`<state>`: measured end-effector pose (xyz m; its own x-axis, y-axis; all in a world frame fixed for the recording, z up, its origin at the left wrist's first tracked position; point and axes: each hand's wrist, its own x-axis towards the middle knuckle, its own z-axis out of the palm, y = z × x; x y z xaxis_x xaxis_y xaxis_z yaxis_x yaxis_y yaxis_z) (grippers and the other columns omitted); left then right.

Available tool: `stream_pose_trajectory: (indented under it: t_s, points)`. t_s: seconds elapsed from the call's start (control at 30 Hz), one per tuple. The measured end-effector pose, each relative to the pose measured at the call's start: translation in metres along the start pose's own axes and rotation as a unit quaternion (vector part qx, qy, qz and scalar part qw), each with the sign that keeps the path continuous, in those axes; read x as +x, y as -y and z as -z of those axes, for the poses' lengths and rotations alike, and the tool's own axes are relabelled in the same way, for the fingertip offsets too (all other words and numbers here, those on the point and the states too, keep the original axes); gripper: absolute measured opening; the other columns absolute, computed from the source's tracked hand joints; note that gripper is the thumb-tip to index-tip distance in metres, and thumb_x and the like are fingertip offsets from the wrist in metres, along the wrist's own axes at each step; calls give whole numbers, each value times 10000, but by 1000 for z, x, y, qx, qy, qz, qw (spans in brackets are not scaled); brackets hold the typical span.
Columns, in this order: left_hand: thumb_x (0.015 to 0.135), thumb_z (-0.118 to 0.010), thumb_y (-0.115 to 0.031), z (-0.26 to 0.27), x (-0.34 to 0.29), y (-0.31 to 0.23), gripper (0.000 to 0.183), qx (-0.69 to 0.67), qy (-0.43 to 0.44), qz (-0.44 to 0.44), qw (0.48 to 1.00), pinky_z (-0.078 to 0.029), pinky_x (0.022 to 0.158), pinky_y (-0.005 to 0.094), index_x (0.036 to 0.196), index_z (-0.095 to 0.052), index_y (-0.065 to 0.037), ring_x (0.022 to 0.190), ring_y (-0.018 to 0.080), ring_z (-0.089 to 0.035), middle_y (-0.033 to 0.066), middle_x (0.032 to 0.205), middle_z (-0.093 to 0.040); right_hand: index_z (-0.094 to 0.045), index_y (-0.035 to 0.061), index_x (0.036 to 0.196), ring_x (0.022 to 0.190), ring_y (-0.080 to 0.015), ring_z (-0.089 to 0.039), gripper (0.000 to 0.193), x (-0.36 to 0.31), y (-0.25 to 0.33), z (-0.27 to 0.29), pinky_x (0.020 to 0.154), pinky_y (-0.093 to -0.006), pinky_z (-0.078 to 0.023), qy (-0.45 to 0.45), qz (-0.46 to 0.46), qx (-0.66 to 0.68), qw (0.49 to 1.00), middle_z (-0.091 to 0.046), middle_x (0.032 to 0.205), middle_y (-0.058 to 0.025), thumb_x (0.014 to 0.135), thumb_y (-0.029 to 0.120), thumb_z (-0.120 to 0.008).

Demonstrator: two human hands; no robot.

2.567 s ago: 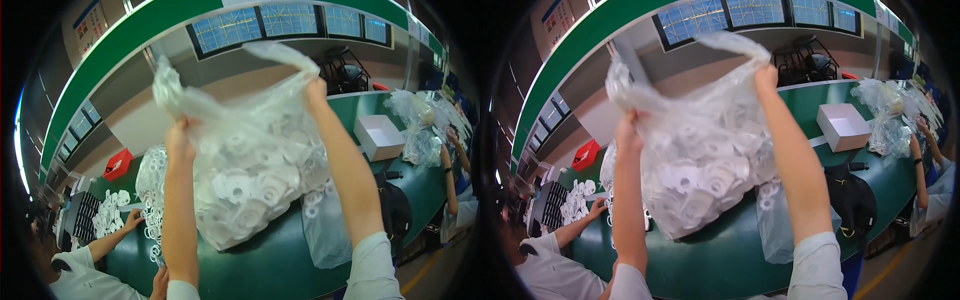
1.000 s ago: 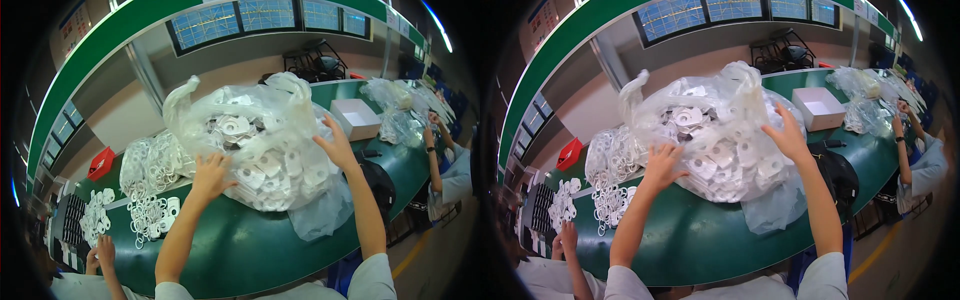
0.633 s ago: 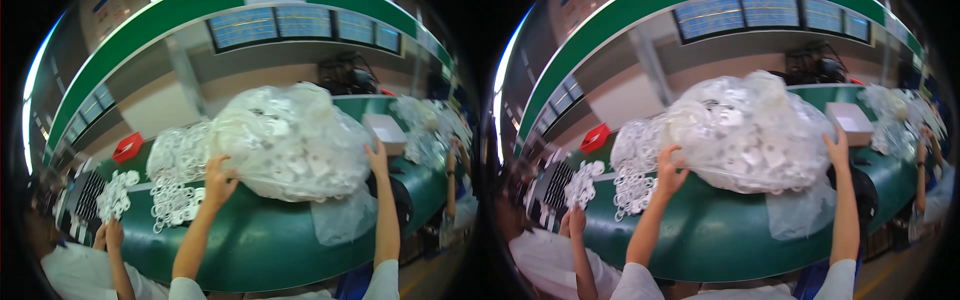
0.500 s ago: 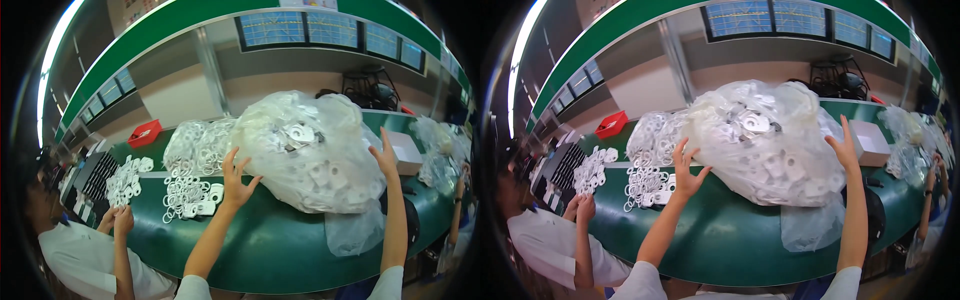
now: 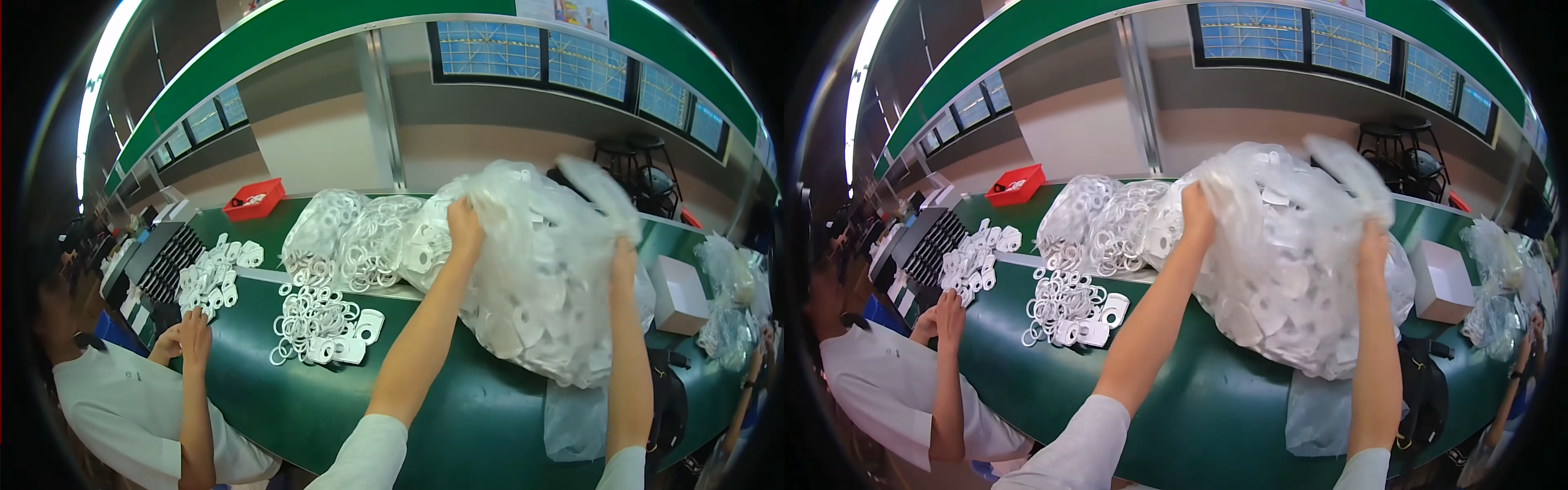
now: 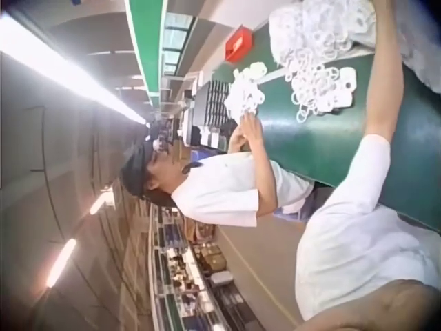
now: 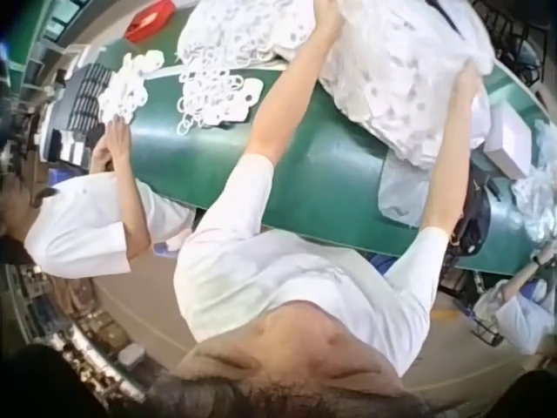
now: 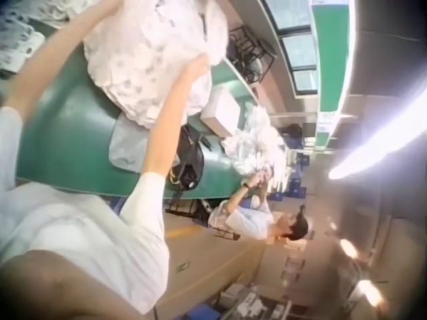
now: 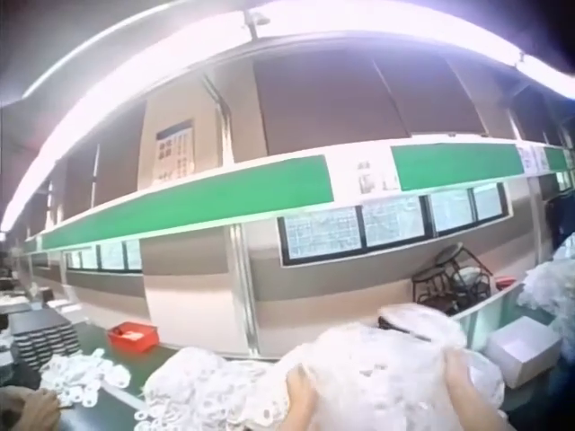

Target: Assembling small white plastic electronics components at a workbench.

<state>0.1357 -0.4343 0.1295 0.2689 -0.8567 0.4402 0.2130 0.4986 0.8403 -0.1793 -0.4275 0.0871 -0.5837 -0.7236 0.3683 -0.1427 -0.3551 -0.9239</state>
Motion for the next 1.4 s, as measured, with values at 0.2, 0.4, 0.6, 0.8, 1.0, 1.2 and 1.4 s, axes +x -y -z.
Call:
stream_pose_trajectory:
  t_s: [0.2,0.4,0.6,0.8,1.0,1.2,1.4]
  points:
    - [835,-587,-129,-57,95,-58,136,-38,-74,-43,996,-378,530,292,727,-589,-47,613,95,-468,0,673,-532,-589,-33,1109,948,-185,-601,418,71,68,-30,828,-305,-471,39,-80,306,948,-624,1039,-93,869,300,-508]
    - [830,-580,-87,-83,162,-114,115,-41,-3,-90,995,-402,559,321,719,-581,-58,661,127,-494,18,711,-539,-596,23,1059,929,-189,-603,307,69,97,-44,819,-310,-480,92,-59,436,893,-629,1009,-65,867,231,-477]
    - [774,-567,-48,-57,170,-115,53,-104,-45,-67,991,-412,569,284,734,-601,-52,662,122,-527,16,729,-569,-596,57,1052,872,-188,-620,313,27,135,-43,799,-321,-496,141,-82,441,883,-645,959,-48,912,277,-423]
    - [783,-602,-118,53,174,-82,142,-26,-45,-67,996,-460,621,312,858,-662,-15,697,153,-569,56,807,-623,-617,69,1019,858,-154,-612,275,-45,157,-91,781,-301,-485,229,-86,389,888,-643,941,-36,901,256,-453]
    - [720,-654,-148,72,120,-95,355,508,125,-102,846,-484,780,376,1026,-620,29,847,337,-611,163,920,-641,-608,16,1062,838,-129,-574,274,-114,123,-66,763,-274,-452,224,2,66,972,-628,938,-25,878,216,-574]
    - [680,-700,-153,34,-39,-119,801,543,209,-319,748,-292,1049,453,1383,-337,-30,1269,390,-341,229,1373,-355,-542,-13,1186,978,-177,-578,441,-129,82,-2,862,-300,-442,297,-6,-30,954,-628,1044,-96,830,218,-660]
    - [687,-761,-313,-36,-215,-91,795,468,409,-330,711,-205,1056,577,1386,-404,-187,1303,401,-298,197,1424,-315,-393,-54,1324,1149,-289,-515,753,-212,85,151,954,-361,-418,73,105,-299,946,-530,1215,-190,708,176,-759]
